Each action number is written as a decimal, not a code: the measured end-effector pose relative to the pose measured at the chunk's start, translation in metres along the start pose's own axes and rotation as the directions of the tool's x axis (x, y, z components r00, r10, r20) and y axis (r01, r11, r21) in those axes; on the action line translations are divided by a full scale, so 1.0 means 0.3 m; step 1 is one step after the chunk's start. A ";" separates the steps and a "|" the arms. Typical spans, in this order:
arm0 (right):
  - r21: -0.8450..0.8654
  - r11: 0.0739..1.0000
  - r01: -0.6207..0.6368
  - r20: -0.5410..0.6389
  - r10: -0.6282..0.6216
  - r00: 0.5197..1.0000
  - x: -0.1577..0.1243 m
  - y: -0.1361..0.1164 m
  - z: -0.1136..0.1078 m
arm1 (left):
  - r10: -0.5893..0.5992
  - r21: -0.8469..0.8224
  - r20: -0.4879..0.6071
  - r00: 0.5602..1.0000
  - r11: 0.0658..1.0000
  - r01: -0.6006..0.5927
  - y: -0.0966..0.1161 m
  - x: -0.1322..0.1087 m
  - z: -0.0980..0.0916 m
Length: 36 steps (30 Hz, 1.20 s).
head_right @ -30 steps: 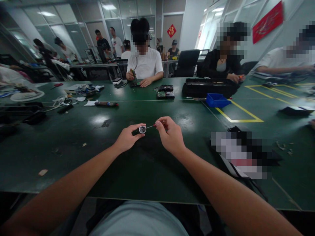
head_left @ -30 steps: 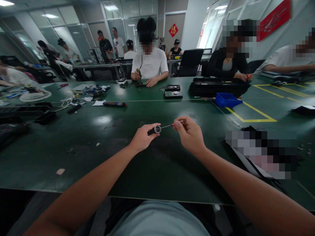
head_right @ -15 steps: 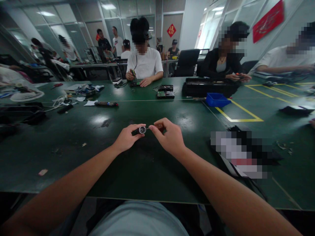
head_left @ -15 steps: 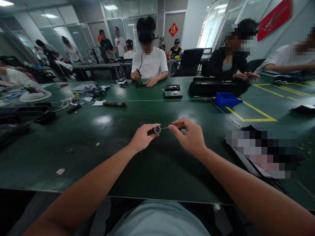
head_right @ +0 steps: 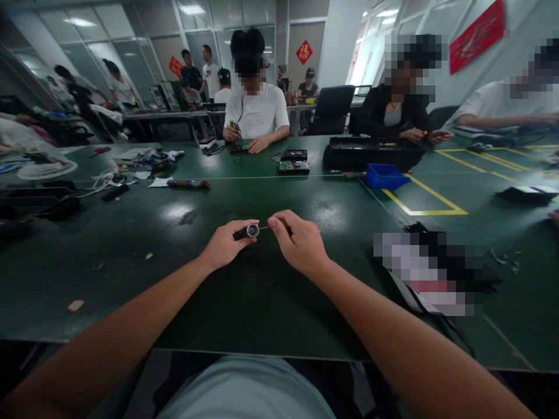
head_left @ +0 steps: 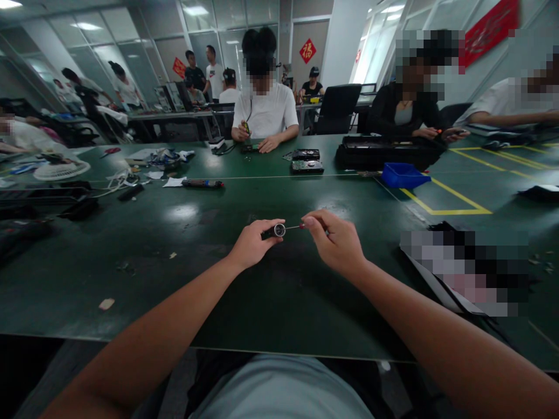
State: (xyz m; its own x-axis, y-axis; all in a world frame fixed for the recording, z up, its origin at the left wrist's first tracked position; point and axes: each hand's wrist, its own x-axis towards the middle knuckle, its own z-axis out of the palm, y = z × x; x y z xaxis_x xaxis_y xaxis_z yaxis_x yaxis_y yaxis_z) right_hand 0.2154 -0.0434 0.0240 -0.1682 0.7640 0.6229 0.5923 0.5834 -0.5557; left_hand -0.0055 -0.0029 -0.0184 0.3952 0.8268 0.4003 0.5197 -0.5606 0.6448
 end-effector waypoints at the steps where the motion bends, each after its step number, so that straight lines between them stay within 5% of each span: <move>1: -0.007 1.000 -0.008 -0.001 0.008 1.000 -0.001 0.000 0.000 | 0.002 0.000 0.003 1.000 1.000 -0.002 0.000 0.000 0.000; 10: 0.004 1.000 0.018 0.090 -0.018 0.996 0.001 -0.007 -0.006 | 0.005 0.002 -0.016 1.000 1.000 -0.005 -0.015 0.003 0.004; 18: 0.262 0.950 -0.168 -0.021 0.180 0.983 -0.002 0.001 0.019 | -0.019 -0.002 -0.023 1.000 1.000 0.018 -0.001 0.001 0.002; 23: 0.517 0.810 -0.278 -0.019 0.336 0.942 0.011 0.032 0.044 | -0.007 -0.047 -0.051 0.999 0.999 0.005 0.000 0.004 -0.003; 28: 0.761 0.463 -0.454 0.191 0.509 0.840 0.030 0.078 0.064 | -0.013 -0.050 -0.040 0.999 0.999 0.011 -0.003 0.014 -0.014; 36: 0.531 0.797 -0.289 -0.063 0.377 0.924 0.022 0.061 0.054 | -0.027 -0.019 -0.013 1.000 0.999 0.027 0.018 0.008 -0.018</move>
State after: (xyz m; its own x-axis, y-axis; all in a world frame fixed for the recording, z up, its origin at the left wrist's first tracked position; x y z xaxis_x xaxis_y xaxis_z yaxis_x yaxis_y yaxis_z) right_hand 0.2123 -0.0233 0.0090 0.1169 0.9086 0.4010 0.1020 0.3907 -0.9149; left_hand -0.0059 -0.0035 -0.0104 0.3712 0.8423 0.3909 0.5154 -0.5371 0.6678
